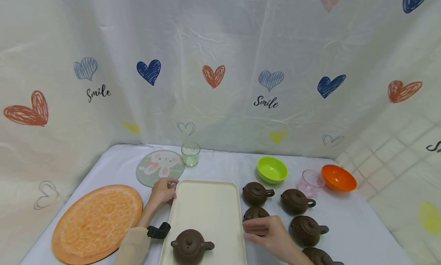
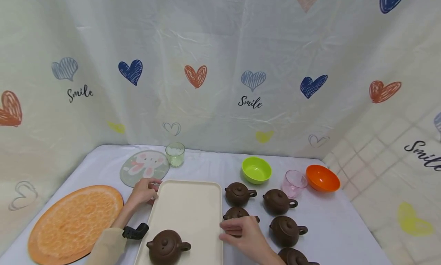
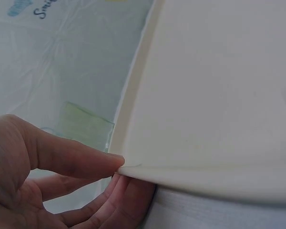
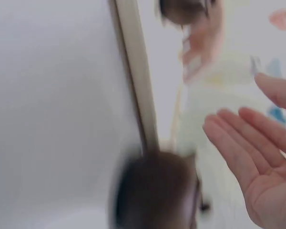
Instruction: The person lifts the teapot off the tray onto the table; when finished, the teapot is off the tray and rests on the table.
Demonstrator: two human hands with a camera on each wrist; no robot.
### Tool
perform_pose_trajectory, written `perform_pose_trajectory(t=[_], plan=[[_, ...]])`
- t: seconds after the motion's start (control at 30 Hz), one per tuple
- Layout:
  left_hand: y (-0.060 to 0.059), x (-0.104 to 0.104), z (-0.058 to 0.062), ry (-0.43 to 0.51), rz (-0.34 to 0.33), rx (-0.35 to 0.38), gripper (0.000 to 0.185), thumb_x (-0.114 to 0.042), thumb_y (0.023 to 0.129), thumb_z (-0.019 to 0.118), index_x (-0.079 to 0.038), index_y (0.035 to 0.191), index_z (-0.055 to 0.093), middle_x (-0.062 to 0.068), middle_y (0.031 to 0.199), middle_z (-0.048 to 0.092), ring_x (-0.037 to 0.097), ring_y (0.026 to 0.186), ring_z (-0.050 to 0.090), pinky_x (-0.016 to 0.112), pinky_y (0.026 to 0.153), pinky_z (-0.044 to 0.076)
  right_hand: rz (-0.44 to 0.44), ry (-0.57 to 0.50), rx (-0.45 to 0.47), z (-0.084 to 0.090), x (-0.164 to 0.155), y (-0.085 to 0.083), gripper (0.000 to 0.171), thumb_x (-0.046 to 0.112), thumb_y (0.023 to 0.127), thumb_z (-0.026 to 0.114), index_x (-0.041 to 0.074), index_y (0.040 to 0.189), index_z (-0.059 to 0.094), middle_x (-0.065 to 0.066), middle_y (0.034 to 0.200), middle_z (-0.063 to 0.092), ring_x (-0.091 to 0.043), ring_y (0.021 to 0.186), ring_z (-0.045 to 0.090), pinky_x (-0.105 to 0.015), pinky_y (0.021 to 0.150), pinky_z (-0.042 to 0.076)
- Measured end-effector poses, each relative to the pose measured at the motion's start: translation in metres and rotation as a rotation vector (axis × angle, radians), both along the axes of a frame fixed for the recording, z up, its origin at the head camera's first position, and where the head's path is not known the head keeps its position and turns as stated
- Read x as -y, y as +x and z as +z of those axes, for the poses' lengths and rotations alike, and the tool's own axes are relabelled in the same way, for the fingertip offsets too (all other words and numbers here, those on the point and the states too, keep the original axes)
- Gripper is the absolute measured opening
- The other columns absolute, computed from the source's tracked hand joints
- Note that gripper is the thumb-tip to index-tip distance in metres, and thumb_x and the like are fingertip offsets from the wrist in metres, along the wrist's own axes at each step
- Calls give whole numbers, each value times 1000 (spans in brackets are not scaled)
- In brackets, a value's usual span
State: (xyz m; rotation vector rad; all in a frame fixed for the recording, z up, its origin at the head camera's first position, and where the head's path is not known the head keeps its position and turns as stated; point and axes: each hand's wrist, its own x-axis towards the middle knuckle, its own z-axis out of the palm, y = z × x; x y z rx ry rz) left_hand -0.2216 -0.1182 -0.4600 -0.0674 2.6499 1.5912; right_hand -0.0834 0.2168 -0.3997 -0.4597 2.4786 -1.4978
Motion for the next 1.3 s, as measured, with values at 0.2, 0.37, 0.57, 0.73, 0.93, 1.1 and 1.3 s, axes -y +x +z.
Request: perform_pose_trajectory(t=[0.2, 0.37, 0.57, 0.73, 0.93, 1.1, 1.3], plan=[[3, 1, 7, 14, -8, -17, 51, 10, 59, 53, 8, 108, 65, 15, 75, 59, 18, 46, 56, 31, 39, 52, 105, -38, -94, -14, 51, -7, 34, 16, 79, 77, -7, 103, 70, -20, 103, 70, -32, 95, 69, -29, 78, 58], [0, 0, 5, -4, 6, 3, 51, 12, 59, 54, 6, 109, 66, 13, 74, 60, 16, 44, 56, 31, 40, 52, 164, -51, -84, -20, 74, -8, 30, 15, 79, 77, -8, 97, 72, -18, 94, 72, -19, 85, 71, -22, 72, 57], [0, 0, 4, -13, 8, 10, 51, 13, 60, 56, 6, 110, 66, 12, 74, 58, 15, 45, 55, 31, 40, 52, 182, -64, -24, -26, 88, -9, 19, 9, 78, 76, -6, 88, 74, -12, 85, 74, -5, 74, 69, -15, 65, 54], [-1, 0, 2, -8, 9, 7, 51, 12, 60, 55, 6, 110, 66, 12, 75, 59, 16, 46, 56, 31, 40, 53, 195, -31, -37, -30, 94, -11, 12, 5, 77, 76, -3, 85, 75, -8, 82, 74, -2, 73, 67, -13, 64, 54], [-1, 0, 0, -15, 13, 3, 51, 12, 59, 55, 6, 109, 67, 11, 71, 58, 15, 45, 55, 30, 40, 52, 161, 33, -32, -30, 99, -11, 10, 7, 74, 79, 0, 82, 76, -5, 78, 74, 1, 66, 65, -14, 59, 53], [1, 0, 2, -30, 15, -13, 51, 12, 59, 56, 5, 108, 67, 10, 69, 58, 15, 45, 55, 30, 40, 51, 137, 40, -14, -30, 100, -9, 10, 4, 72, 79, 0, 81, 76, -5, 75, 74, 1, 63, 64, -15, 57, 52], [0, 0, 0, -23, 13, -4, 51, 12, 60, 56, 6, 109, 66, 11, 71, 60, 15, 46, 56, 31, 41, 52, 153, 69, -96, -30, 100, -9, 8, 2, 73, 79, -1, 80, 76, -4, 76, 74, 5, 68, 63, -12, 59, 52]])
